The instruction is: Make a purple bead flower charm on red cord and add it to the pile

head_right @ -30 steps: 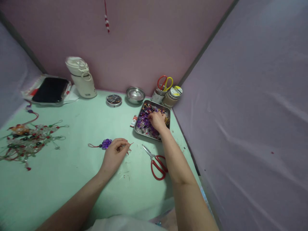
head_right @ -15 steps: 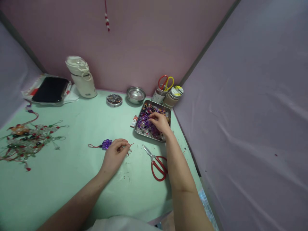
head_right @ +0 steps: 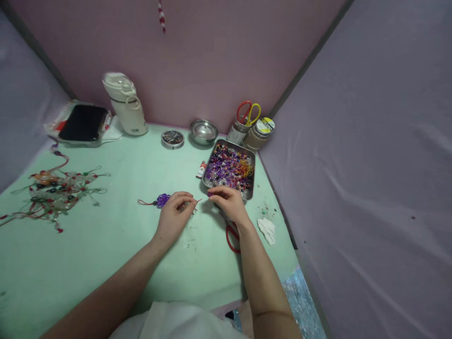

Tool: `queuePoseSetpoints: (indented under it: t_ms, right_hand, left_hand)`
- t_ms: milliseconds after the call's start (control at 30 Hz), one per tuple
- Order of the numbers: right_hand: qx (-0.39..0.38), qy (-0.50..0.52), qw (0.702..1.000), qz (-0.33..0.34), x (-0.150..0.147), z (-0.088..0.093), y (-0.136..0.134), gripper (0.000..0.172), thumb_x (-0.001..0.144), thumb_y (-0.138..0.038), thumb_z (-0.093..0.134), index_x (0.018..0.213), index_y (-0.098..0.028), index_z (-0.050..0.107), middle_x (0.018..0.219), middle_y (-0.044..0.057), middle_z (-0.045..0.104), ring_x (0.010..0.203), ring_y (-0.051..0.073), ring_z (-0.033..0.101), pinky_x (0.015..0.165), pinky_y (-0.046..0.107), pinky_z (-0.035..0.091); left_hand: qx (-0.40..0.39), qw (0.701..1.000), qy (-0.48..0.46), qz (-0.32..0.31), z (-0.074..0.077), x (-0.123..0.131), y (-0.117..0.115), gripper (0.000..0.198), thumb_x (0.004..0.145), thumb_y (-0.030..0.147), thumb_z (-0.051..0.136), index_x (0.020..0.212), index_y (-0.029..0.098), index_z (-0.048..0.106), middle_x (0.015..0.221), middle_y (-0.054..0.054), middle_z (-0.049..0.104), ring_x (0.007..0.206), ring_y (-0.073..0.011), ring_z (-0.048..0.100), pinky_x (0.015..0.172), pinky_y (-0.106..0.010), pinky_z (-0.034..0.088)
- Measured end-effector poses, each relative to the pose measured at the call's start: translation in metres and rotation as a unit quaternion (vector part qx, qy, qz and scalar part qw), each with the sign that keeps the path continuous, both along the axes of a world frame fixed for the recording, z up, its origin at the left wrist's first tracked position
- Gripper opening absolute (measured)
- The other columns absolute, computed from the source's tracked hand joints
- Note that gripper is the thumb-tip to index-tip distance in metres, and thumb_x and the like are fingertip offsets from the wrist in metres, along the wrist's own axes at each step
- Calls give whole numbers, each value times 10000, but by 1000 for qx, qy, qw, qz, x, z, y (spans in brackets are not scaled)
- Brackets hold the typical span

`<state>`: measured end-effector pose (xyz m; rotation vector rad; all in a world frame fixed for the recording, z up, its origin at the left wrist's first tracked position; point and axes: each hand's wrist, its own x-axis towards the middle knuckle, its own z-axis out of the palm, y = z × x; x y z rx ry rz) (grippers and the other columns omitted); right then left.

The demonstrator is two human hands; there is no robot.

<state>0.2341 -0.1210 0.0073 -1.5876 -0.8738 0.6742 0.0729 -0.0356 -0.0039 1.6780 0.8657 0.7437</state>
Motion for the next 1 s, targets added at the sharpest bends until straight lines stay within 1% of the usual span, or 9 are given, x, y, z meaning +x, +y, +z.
queuePoseSetpoints:
  t_ms: [67, 133, 300, 567, 733, 1000]
  right_hand:
    - [1, 1, 1000, 1, -3, -5, 0, 145, 666, -268, 767, 809, -245, 761, 802, 8, 732, 717, 151, 646, 680, 282, 513]
    - [5, -4, 1000, 2, -4, -8, 0, 149, 669, -272, 765, 815, -240, 760, 812, 12, 730, 730, 155, 651, 692, 286, 516]
    - [5, -22, 1000, 12, -8, -14, -1, 191, 689, -291, 756, 873, -238, 755, 859, 23, 730, 768, 166, 660, 740, 308, 533]
    - [2, -50, 999, 16, -14, -15, 0, 158, 719, -293, 735, 869, -247, 747, 886, 30, 727, 815, 181, 665, 798, 337, 539]
    - [16, -52, 998, 26, -13, -16, 0, 144, 723, -277, 737, 865, -256, 747, 883, 22, 716, 815, 175, 660, 787, 323, 536]
    - [11, -73, 997, 25, -14, -13, -1, 141, 728, -289, 738, 864, -252, 745, 886, 32, 708, 810, 179, 649, 783, 332, 532]
  left_hand:
    - [13, 1000, 5, 0, 1, 0, 0, 110, 793, 241, 603, 720, 198, 673, 976, -51, 649, 926, -180, 586, 762, -291, 457]
    - [21, 1000, 9, 2, 2, -1, -1, 109, 796, 243, 607, 719, 204, 674, 985, -50, 661, 969, -194, 582, 803, -313, 449]
    - [16, 1000, 5, -5, 3, -2, -2, 108, 797, 236, 606, 722, 209, 678, 1012, -53, 675, 975, -203, 584, 825, -336, 445]
    - [19, 1000, 15, 7, -3, 0, -1, 112, 789, 231, 604, 706, 206, 674, 1006, -57, 677, 983, -211, 587, 872, -362, 442]
    - [18, 1000, 22, 10, -4, 0, -1, 109, 783, 219, 604, 702, 204, 676, 997, -57, 679, 971, -210, 593, 851, -356, 450]
    - [18, 999, 28, 7, -2, 1, -1, 114, 783, 215, 598, 699, 199, 673, 992, -60, 682, 967, -209, 598, 826, -348, 459]
